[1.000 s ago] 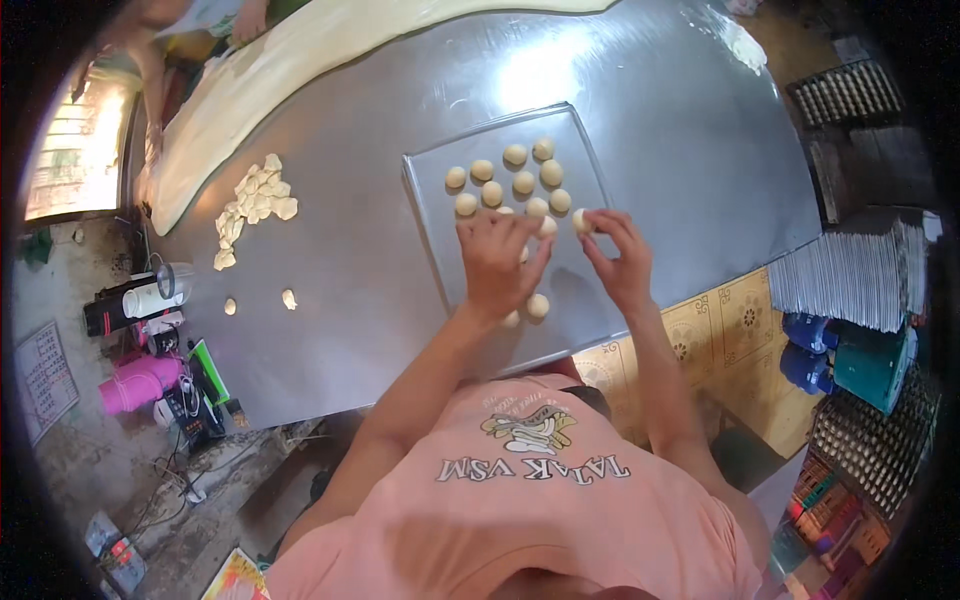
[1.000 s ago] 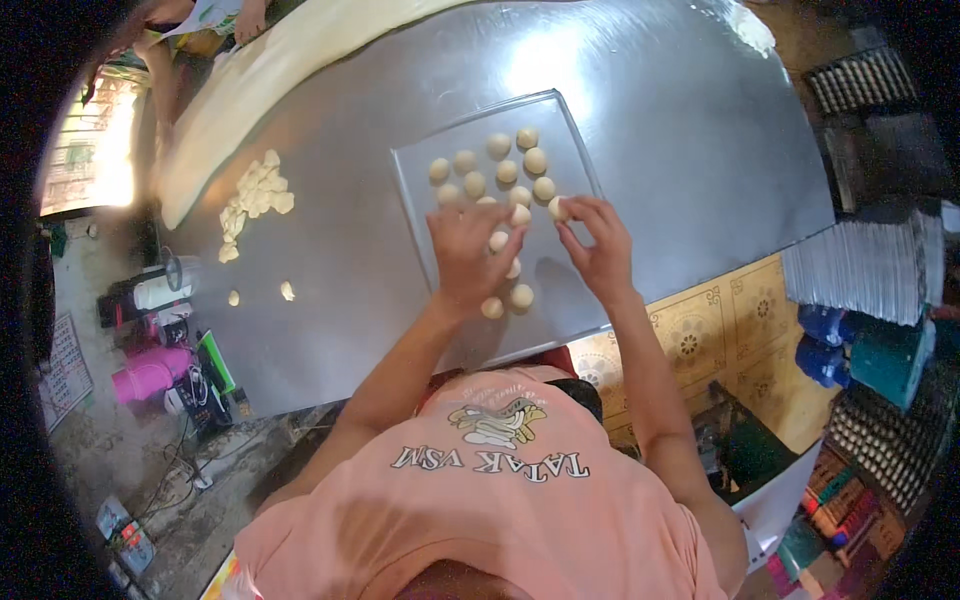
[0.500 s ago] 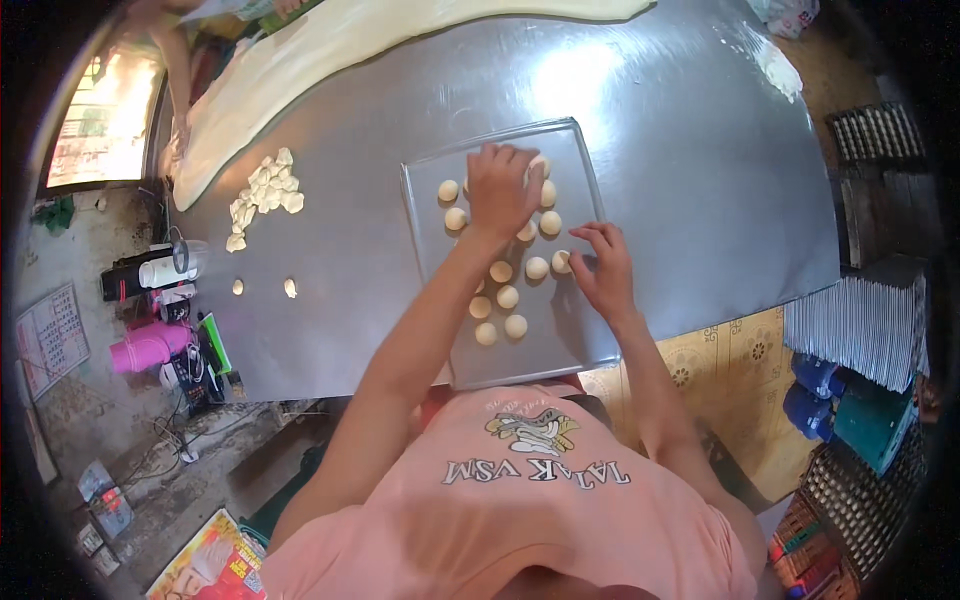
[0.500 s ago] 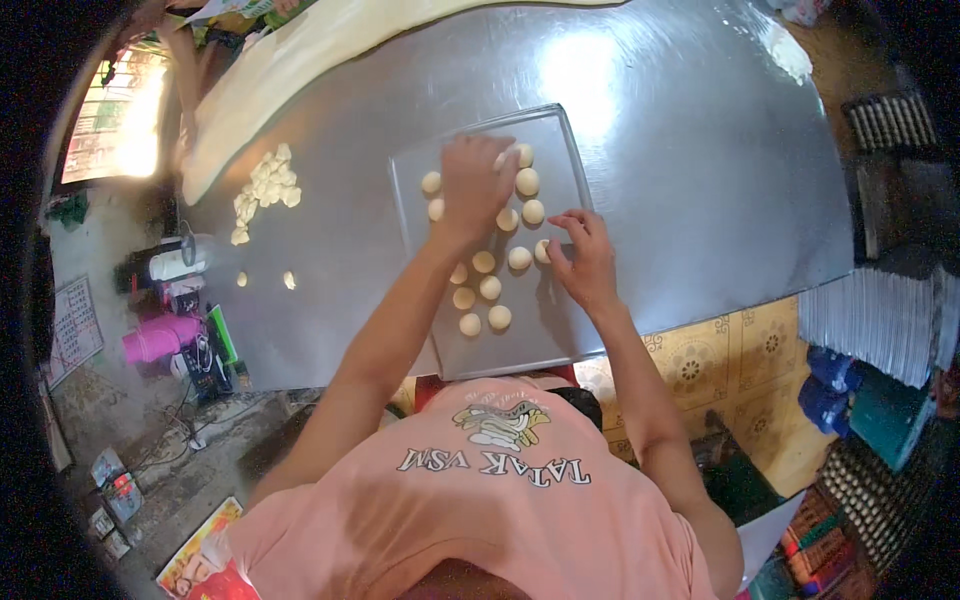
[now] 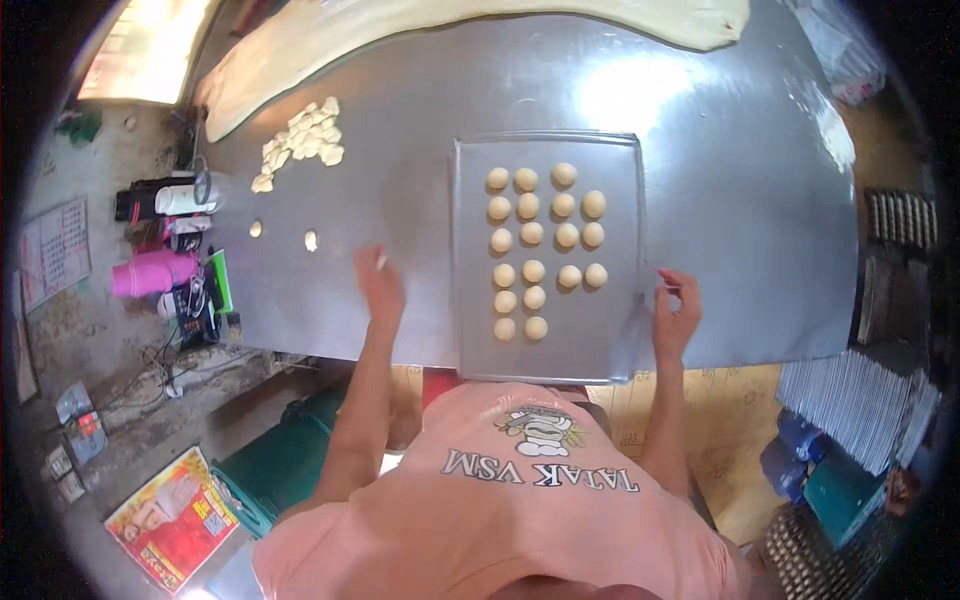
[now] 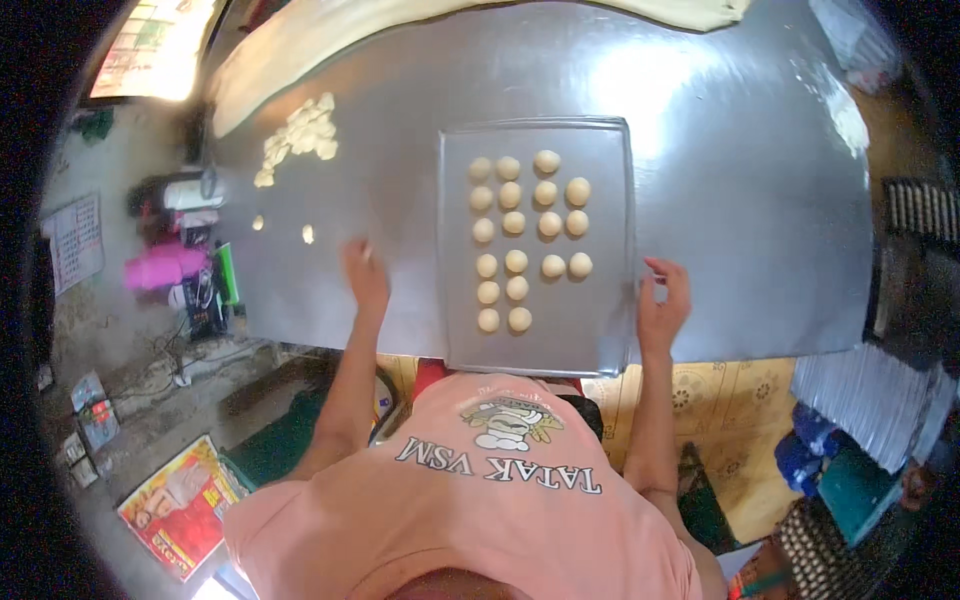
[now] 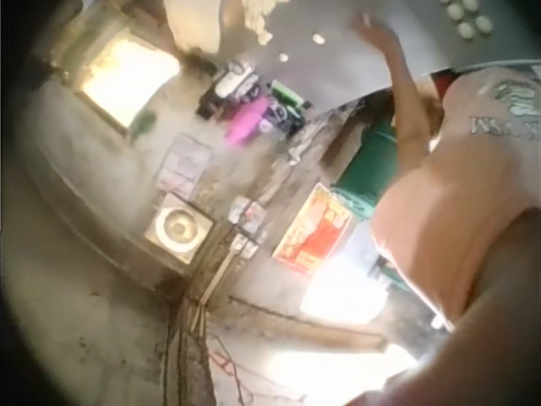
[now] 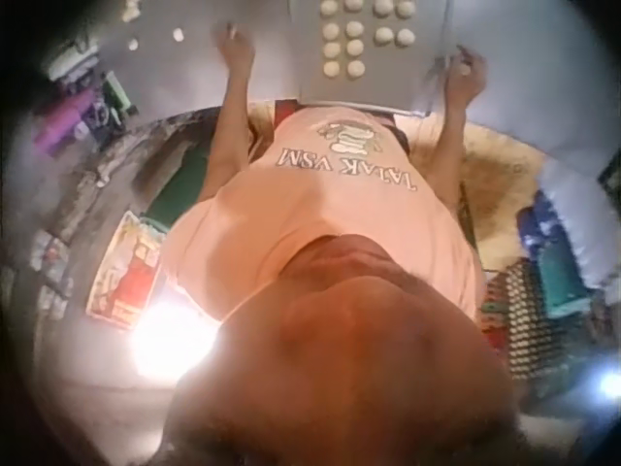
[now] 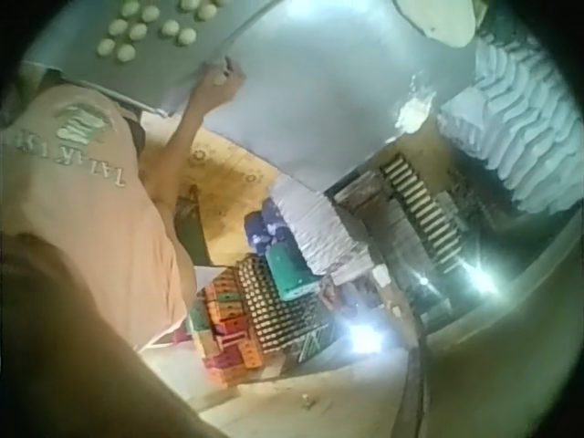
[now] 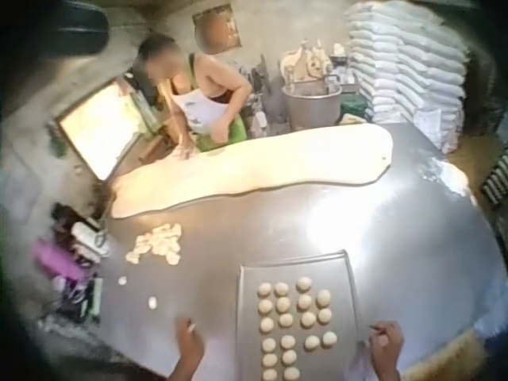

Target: Rolling pieces of dough into small balls and arranging them on a metal baking tray.

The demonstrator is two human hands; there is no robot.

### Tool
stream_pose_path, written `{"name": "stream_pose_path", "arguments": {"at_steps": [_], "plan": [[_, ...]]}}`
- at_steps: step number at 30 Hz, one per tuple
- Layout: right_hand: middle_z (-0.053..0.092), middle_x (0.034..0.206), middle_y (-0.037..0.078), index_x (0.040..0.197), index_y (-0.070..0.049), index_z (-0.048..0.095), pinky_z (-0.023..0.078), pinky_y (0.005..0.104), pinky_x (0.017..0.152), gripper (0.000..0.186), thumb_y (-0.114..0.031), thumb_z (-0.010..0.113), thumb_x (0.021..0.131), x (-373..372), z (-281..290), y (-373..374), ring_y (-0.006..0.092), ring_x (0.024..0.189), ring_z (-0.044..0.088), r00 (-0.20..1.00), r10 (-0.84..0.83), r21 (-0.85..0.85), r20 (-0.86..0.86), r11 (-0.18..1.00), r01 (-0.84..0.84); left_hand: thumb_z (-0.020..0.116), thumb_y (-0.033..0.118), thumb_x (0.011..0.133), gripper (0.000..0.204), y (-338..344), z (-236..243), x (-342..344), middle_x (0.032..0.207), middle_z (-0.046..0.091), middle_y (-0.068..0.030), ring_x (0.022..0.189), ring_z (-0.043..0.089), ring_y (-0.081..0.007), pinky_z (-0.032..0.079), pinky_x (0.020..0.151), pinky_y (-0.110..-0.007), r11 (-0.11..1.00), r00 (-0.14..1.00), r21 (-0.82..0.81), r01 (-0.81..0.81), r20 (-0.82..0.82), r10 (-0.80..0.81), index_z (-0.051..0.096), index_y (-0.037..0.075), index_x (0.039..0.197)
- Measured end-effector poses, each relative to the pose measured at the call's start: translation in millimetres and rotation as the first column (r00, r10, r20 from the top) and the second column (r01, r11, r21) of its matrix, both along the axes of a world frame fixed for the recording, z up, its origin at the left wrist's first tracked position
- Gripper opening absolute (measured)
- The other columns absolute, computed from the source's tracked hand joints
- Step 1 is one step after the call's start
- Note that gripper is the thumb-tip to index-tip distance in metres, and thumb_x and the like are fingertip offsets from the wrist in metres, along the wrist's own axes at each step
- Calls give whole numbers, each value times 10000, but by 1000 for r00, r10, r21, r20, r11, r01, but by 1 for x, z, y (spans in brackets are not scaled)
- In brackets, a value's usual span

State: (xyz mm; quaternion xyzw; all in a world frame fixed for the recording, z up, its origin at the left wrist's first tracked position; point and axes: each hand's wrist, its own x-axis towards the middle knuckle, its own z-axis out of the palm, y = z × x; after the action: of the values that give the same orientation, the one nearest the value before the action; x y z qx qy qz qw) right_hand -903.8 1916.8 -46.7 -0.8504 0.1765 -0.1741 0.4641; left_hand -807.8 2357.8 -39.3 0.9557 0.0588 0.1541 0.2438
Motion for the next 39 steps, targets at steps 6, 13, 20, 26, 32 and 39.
{"name": "stream_pose_path", "arguments": {"at_steps": [6, 13, 20, 26, 32, 39], "plan": [[718, 1066, 98, 1112, -15, 745, 538, 341, 864, 231, 48, 654, 910, 38, 10, 0, 210, 965, 664, 997, 63, -95, -37, 993, -66, 599, 201, 975, 229, 99, -138, -41, 1093, 653, -207, 1133, 574, -410, 437, 1010, -512, 926, 947, 330, -183, -192, 256, 623, 16, 1108], [724, 1089, 100, 1136, 1, 742, 536, 337, 886, 218, 51, 650, 945, 69, 28, -7, 204, 976, 663, 987, 155, -173, 38, 974, -146, 452, 253, 1129, 298, 199, -126, -30, 1147, 670, -218, 1072, 622, -438, 498, 926, -561, 878, 870, 186, -440, -151, 469, 608, 9, 1200], [743, 1052, 95, 1137, 6, 751, 545, 332, 870, 211, 43, 651, 956, 58, 3, 26, 193, 950, 678, 998, 59, -37, -14, 998, -59, 555, 200, 1046, 181, 117, -138, -74, 1068, 680, -206, 1037, 624, -422, 476, 935, -554, 942, 989, 326, -84, -85, 118, 647, 54, 1100], [761, 1072, 88, 1139, 1, 754, 544, 330, 890, 201, 25, 640, 975, 50, 3, 36, 187, 961, 689, 989, 146, -95, 13, 985, -144, 571, 242, 1085, 205, 240, -134, -1, 1022, 686, -221, 1013, 645, -439, 506, 904, -556, 937, 953, 259, -236, -127, 275, 619, 43, 1073], [764, 1091, 95, 1143, 2, 750, 550, 346, 921, 211, 21, 641, 963, 26, 6, 13, 189, 989, 699, 998, -45, -29, -32, 999, 44, 503, 237, 1102, 324, 136, -111, -110, 1192, 667, -266, 1127, 613, -463, 470, 1002, -581, 948, 857, 168, -271, -406, 317, 596, -33, 1254], [760, 1094, 98, 1145, 6, 748, 551, 345, 916, 214, 15, 640, 961, 30, -1, 47, 191, 997, 698, 992, 123, -11, -25, 992, -123, 537, 238, 1080, 196, 187, -140, 17, 1041, 671, -175, 993, 618, -425, 501, 948, -541, 957, 997, 277, -81, 36, 74, 616, 60, 1100]]}}
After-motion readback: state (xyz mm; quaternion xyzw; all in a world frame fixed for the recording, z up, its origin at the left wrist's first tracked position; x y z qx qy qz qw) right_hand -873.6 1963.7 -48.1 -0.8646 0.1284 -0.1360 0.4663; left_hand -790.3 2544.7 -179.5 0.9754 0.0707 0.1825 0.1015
